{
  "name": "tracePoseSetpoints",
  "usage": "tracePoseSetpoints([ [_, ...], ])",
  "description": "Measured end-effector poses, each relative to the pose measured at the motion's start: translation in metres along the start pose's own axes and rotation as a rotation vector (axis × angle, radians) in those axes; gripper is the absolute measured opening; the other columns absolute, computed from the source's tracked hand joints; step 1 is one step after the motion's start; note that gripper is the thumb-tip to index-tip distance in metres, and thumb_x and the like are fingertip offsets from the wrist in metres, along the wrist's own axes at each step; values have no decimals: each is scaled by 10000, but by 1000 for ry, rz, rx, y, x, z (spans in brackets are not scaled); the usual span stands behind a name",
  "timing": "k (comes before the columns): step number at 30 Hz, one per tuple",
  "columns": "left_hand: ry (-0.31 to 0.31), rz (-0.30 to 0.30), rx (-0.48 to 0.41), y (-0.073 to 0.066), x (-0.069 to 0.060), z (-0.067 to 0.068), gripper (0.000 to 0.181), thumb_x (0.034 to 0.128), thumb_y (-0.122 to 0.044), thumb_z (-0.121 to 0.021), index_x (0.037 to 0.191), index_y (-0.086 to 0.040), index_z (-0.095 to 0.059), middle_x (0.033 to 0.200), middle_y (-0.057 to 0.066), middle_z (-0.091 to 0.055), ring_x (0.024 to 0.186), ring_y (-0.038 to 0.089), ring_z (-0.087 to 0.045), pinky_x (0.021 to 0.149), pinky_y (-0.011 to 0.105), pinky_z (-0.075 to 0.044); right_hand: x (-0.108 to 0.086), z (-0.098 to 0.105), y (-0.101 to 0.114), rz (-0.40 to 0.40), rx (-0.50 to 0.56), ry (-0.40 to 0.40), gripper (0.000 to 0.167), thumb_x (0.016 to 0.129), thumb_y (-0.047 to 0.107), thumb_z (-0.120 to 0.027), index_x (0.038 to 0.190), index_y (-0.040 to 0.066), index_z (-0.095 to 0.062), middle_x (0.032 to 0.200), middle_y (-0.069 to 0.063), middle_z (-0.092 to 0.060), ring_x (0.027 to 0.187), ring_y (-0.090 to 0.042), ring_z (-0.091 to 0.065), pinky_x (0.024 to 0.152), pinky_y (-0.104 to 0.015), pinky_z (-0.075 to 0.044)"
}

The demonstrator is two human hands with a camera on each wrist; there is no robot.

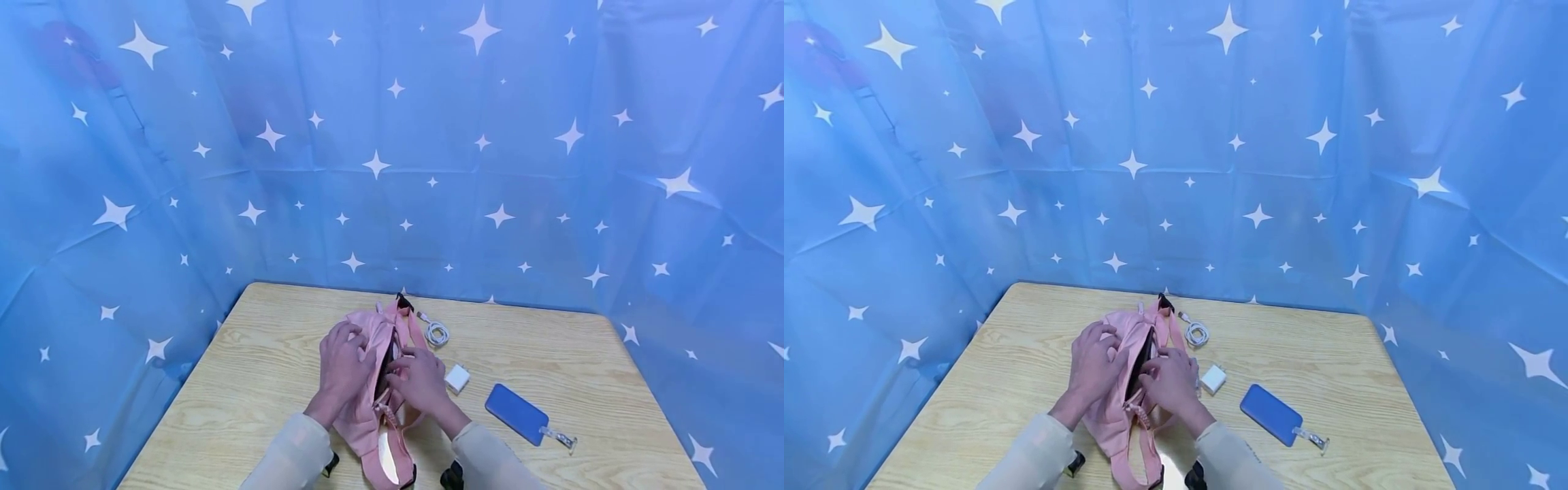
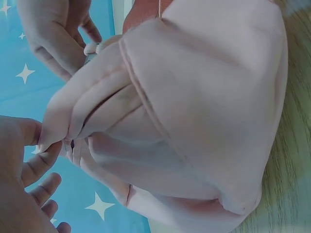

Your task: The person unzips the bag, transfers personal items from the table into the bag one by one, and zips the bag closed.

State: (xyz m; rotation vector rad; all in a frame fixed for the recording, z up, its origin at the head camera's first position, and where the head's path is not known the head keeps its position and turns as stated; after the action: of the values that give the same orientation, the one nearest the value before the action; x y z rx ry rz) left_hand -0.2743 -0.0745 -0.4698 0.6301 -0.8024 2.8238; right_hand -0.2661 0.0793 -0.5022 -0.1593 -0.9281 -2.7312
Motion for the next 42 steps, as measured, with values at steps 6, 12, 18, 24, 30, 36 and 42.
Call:
tracePoseSetpoints([
  [6, -7, 9, -23, 5, -1, 1, 146, 816, -265, -705, 745, -139, -685, 1168, 44, -637, 1290, 281, -463, 1089, 498, -315, 1, 18, -21, -40, 11, -49, 232, 797, 250, -755, 1004, 148, -749, 1276, -148, -625, 1225, -413, -501, 996, -636, -285],
  [12, -28, -4, -37, 8, -1, 5, 143, 801, -254, -711, 736, -129, -685, 1150, 61, -645, 1273, 305, -475, 1065, 533, -325, 2, 37, -46, -98, -12, -82, 302, 806, 239, -749, 1093, 150, -724, 1303, -138, -608, 1276, -396, -469, 1024, -643, -255],
  [18, -26, 8, -35, 13, -2, 7, 148, 803, -260, -708, 759, -119, -694, 1162, 80, -640, 1280, 311, -461, 1073, 539, -307, 1, 47, -70, -171, -60, -44, 345, 840, 263, -728, 1173, 182, -685, 1363, -131, -557, 1336, -385, -405, 1066, -634, -214],
  [24, -36, 11, -26, 17, -1, 9, 148, 808, -259, -706, 751, -122, -702, 1156, 64, -636, 1284, 314, -460, 1062, 543, -313, -1, 55, -86, -181, -124, -36, 377, 848, 267, -717, 1208, 170, -665, 1378, -142, -536, 1344, -381, -390, 1068, -650, -215],
  [30, -21, 31, -23, 22, 0, 11, 166, 821, -264, -697, 763, -108, -706, 1192, 79, -637, 1310, 314, -442, 1073, 530, -304, -6, 59, -94, -153, -203, -39, 394, 843, 257, -719, 1214, 141, -652, 1377, -170, -527, 1336, -406, -388, 1055, -662, -224],
  [36, -27, 38, -20, 26, 0, 15, 167, 816, -263, -702, 779, -101, -714, 1191, 83, -641, 1311, 315, -448, 1075, 528, -304, -10, 53, -99, -150, -248, -12, 395, 827, 260, -741, 1197, 146, -659, 1376, -175, -518, 1335, -403, -381, 1068, -649, -211],
  [42, -11, 68, -27, 30, 0, 18, 157, 822, -253, -700, 754, -111, -701, 1197, 77, -635, 1331, 316, -430, 1090, 527, -289, -13, 43, -99, -147, -283, -7, 307, 814, 298, -749, 1088, 167, -700, 1367, -156, -527, 1327, -379, -394, 1078, -640, -214],
])
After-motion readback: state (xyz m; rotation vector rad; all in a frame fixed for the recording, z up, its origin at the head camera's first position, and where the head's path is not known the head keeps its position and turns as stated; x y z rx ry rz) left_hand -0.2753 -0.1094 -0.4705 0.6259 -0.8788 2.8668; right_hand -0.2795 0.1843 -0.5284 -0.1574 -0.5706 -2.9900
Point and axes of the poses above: each hand's wrist, its own x-axis towards the middle knuckle, its own z-axis out of the back of the hand, y = z × x, the point moved 8 cm from there along x, towards the middle knuckle
